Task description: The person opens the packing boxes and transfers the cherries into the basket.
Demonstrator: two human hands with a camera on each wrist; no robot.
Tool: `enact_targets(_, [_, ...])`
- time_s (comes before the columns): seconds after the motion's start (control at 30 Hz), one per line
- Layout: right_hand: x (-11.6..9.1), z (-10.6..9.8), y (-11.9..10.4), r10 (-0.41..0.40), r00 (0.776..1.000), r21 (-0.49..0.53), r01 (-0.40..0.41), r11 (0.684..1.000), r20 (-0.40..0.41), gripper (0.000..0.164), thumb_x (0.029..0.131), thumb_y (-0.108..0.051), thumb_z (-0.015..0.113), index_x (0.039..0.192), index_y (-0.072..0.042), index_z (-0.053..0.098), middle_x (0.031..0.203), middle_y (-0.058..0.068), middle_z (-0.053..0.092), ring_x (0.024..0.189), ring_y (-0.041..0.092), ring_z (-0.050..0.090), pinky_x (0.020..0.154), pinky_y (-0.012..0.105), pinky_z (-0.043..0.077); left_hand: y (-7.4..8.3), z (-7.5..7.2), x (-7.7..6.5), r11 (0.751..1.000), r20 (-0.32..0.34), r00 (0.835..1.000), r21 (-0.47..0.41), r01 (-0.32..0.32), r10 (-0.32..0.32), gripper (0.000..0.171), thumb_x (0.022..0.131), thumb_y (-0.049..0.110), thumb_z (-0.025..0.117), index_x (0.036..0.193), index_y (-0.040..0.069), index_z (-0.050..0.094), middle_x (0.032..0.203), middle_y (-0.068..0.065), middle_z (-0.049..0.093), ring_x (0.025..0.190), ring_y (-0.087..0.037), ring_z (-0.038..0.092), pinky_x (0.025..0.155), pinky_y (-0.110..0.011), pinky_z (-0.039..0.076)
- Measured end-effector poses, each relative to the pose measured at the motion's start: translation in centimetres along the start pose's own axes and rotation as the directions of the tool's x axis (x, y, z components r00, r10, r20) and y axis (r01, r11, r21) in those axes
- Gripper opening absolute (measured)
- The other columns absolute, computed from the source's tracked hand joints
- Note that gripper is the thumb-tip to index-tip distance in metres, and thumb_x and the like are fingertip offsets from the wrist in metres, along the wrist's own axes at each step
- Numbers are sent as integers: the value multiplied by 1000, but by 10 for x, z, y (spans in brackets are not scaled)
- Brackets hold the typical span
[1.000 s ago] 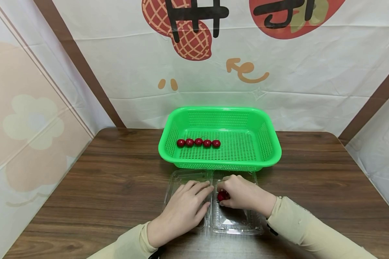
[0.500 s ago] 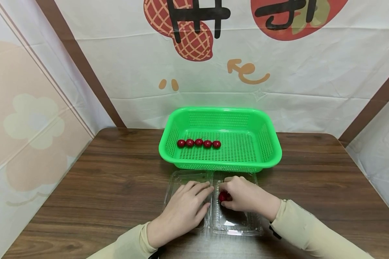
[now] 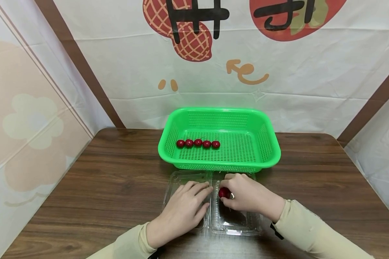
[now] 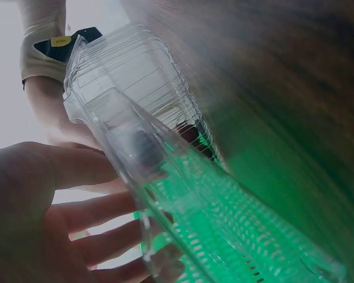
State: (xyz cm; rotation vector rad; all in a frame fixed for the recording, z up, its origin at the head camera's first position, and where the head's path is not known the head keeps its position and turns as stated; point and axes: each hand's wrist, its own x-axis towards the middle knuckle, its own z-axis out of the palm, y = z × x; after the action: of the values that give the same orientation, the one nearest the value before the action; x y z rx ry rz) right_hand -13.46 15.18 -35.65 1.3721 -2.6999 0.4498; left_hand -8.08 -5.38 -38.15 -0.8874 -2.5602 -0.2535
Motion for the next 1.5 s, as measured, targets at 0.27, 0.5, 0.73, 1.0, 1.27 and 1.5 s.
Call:
enact_targets(0.27, [-1, -9, -2, 2, 1000, 19, -2, 1000, -22, 22, 74, -16, 67, 92, -3, 69, 84, 1, 62, 65, 6, 53, 55, 21, 49, -1, 0, 0, 1000, 2, 1000, -1, 1, -1, 36, 82, 27, 62, 114, 12, 64, 112, -4, 64, 99, -20, 53, 74, -34, 47])
enact_targets(0.5, [-2, -17, -1, -18, 999, -2, 18, 1000, -36, 23, 72, -13, 66, 93, -3, 69, 82, 0, 61, 66, 5, 53, 55, 21, 49, -1, 0, 0, 1000, 8, 1000, 6, 4, -4, 37, 82, 28, 61, 116, 12, 64, 114, -4, 64, 100, -20, 53, 75, -34, 47])
enact_targets(0.73, [-2, -25, -1, -23, 999, -9, 23, 1000, -37, 25, 72, -13, 66, 94, -3, 68, 83, 0, 61, 66, 3, 53, 54, 19, 48, -1, 1, 0, 1000, -2, 1000, 6, -2, 2, 37, 82, 27, 61, 115, 12, 64, 113, -4, 64, 100, -20, 53, 75, -34, 47])
enact_targets(1.0, [-4, -32, -3, -56, 995, -38, 54, 998, -77, 24, 71, -14, 68, 93, -5, 69, 81, -2, 60, 63, 2, 52, 53, 20, 48, 0, 0, 0, 1000, -1, 1000, 7, -5, 5, 36, 82, 27, 61, 115, 13, 64, 114, -4, 64, 100, -20, 53, 75, -34, 47])
enact_targets(1.27, [-3, -38, -5, -64, 995, -58, 60, 997, -76, 25, 70, -14, 67, 94, -5, 69, 80, -3, 60, 62, 2, 50, 52, 20, 46, -1, 0, 0, 1000, -2, 1000, 2, -6, 6, 35, 82, 27, 61, 114, 13, 64, 113, -4, 64, 100, -20, 53, 75, -34, 47])
enact_targets(1.5, [-1, -45, -9, -91, 991, -75, 84, 994, -95, 25, 70, -14, 67, 93, -5, 69, 81, -2, 61, 62, 2, 51, 52, 19, 47, -1, 0, 0, 1000, -4, 1000, 3, -7, 7, 35, 82, 28, 61, 114, 13, 64, 113, -4, 64, 100, -20, 53, 74, -33, 47])
